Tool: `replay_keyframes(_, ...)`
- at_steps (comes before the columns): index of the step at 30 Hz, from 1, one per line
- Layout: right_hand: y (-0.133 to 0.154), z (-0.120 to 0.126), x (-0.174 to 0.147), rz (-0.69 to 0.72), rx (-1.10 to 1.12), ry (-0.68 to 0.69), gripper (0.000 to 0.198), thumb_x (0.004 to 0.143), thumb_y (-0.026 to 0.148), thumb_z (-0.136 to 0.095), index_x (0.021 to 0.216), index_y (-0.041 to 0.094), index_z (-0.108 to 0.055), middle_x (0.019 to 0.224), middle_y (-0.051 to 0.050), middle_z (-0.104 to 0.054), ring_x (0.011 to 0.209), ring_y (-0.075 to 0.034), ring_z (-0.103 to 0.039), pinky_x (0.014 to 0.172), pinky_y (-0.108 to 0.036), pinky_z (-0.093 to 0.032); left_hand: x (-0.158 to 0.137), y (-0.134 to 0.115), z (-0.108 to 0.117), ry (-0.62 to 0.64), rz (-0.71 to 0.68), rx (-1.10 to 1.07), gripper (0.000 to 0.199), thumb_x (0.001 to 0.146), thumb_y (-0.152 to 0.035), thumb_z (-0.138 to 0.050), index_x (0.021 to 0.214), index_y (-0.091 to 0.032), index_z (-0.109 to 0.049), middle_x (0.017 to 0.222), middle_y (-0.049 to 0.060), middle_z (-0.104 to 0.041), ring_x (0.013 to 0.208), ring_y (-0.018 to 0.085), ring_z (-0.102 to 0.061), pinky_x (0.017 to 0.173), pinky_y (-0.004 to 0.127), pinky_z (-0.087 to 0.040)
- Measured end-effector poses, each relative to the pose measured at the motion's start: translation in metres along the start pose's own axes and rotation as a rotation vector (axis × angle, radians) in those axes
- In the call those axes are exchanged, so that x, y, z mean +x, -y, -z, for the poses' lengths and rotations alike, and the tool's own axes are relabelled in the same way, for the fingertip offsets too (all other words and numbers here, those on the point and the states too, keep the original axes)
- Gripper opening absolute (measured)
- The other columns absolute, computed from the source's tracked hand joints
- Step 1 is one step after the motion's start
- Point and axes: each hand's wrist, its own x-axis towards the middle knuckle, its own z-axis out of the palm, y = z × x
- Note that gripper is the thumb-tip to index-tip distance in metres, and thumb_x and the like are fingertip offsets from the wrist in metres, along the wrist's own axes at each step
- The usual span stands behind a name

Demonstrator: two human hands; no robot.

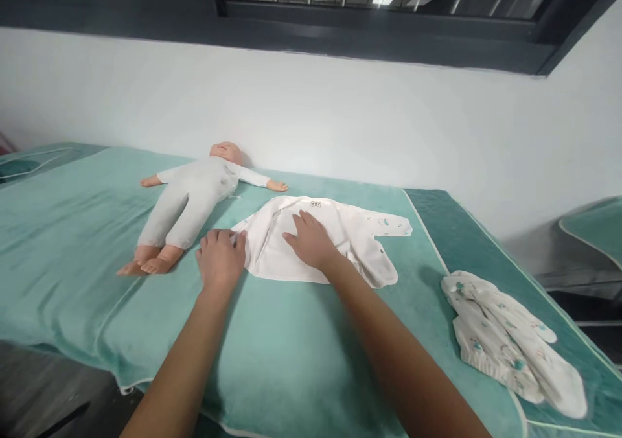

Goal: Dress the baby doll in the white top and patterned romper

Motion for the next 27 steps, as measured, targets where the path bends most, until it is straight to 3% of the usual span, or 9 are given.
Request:
replay_keyframes(2,0.008,-0.013,0.024,-0.004,-0.029,0.032,0.061,0.1,0.044,-0.035,0.148,0.006,-0.036,0.16,-0.019,-0.028,0.15,-0.031,-0.022,0.119,-0.049,-0.023,0.002,0.002,0.0,0.007,0.027,-0.008,0.036,0.092,-0.042,-0.044,0.106,-0.016,-0.065,0.116,0.017,-0.062,0.112,0.036,-0.054,0.09,0.05,-0.044)
replay_keyframes(6,0.007,-0.04,0.053,0.016,-0.111,-0.058,0.055,0.102,0.037,-0.03,0.146,0.006,-0.038,0.159,-0.019,-0.03,0.149,-0.031,-0.024,0.118,-0.051,-0.02,0.006,0.008,-0.002,0.057,0.034,-0.09,0.023,0.09,-0.038,-0.05,0.092,-0.02,-0.063,0.109,0.013,-0.066,0.11,0.035,-0.055,0.092,0.05,-0.042)
replay_keyframes(10,0.001,-0.053,0.06,0.07,-0.128,-0.117,0.055,0.101,0.039,-0.031,0.145,0.006,-0.039,0.158,-0.02,-0.033,0.148,-0.03,-0.025,0.119,-0.051,-0.018,0.01,0.013,-0.004,0.019,0.145,-0.459,0.02,0.093,-0.04,-0.046,0.094,-0.022,-0.054,0.094,0.007,-0.066,0.093,0.025,-0.061,0.084,0.04,-0.047)
replay_keyframes(14,0.0,-0.05,0.058,0.086,-0.06,-0.185,0.049,0.098,0.037,-0.039,0.138,0.01,-0.046,0.149,-0.019,-0.046,0.141,-0.03,-0.036,0.116,-0.05,-0.024,0.012,0.015,-0.008,-0.094,0.239,-0.72,0.019,0.093,-0.038,-0.047,0.103,-0.022,-0.048,0.105,0.007,-0.063,0.095,0.02,-0.062,0.08,0.032,-0.05)
replay_keyframes(17,0.002,-0.046,0.055,0.071,0.026,-0.262,0.045,0.095,0.028,-0.043,0.136,0.011,-0.047,0.144,-0.019,-0.048,0.134,-0.03,-0.042,0.113,-0.047,-0.032,0.007,0.012,-0.009,-0.229,0.095,-0.632,0.02,0.091,-0.026,-0.048,0.11,-0.021,-0.048,0.124,0.011,-0.058,0.116,0.022,-0.056,0.091,0.035,-0.048)
replay_keyframes(20,0.004,-0.042,0.051,0.098,0.125,-0.39,0.043,0.095,0.021,-0.037,0.135,0.01,-0.048,0.145,-0.019,-0.045,0.134,-0.028,-0.041,0.111,-0.043,-0.036,-0.003,0.004,-0.008,-0.277,-0.158,-0.438,0.018,0.092,-0.021,-0.045,0.108,-0.019,-0.053,0.117,0.012,-0.062,0.116,0.024,-0.055,0.097,0.039,-0.044)
replay_keyframes(24,0.005,-0.04,0.063,0.19,0.242,-0.455,0.039,0.097,0.023,-0.034,0.131,0.014,-0.052,0.136,-0.014,-0.053,0.128,-0.025,-0.046,0.109,-0.039,-0.038,-0.012,-0.007,-0.005,0.056,-0.477,-0.279,0.019,0.094,-0.019,-0.043,0.101,-0.021,-0.061,0.094,0.006,-0.07,0.092,0.023,-0.062,0.082,0.036,-0.046)
replay_keyframes(27,0.002,-0.042,0.087,0.1,0.257,-0.439,0.036,0.097,0.03,-0.041,0.127,0.017,-0.056,0.127,-0.012,-0.058,0.119,-0.026,-0.052,0.104,-0.039,-0.042,-0.015,-0.01,-0.004,0.195,-0.57,-0.336,0.019,0.094,-0.022,-0.045,0.098,-0.022,-0.064,0.091,0.003,-0.071,0.09,0.021,-0.062,0.077,0.033,-0.045)
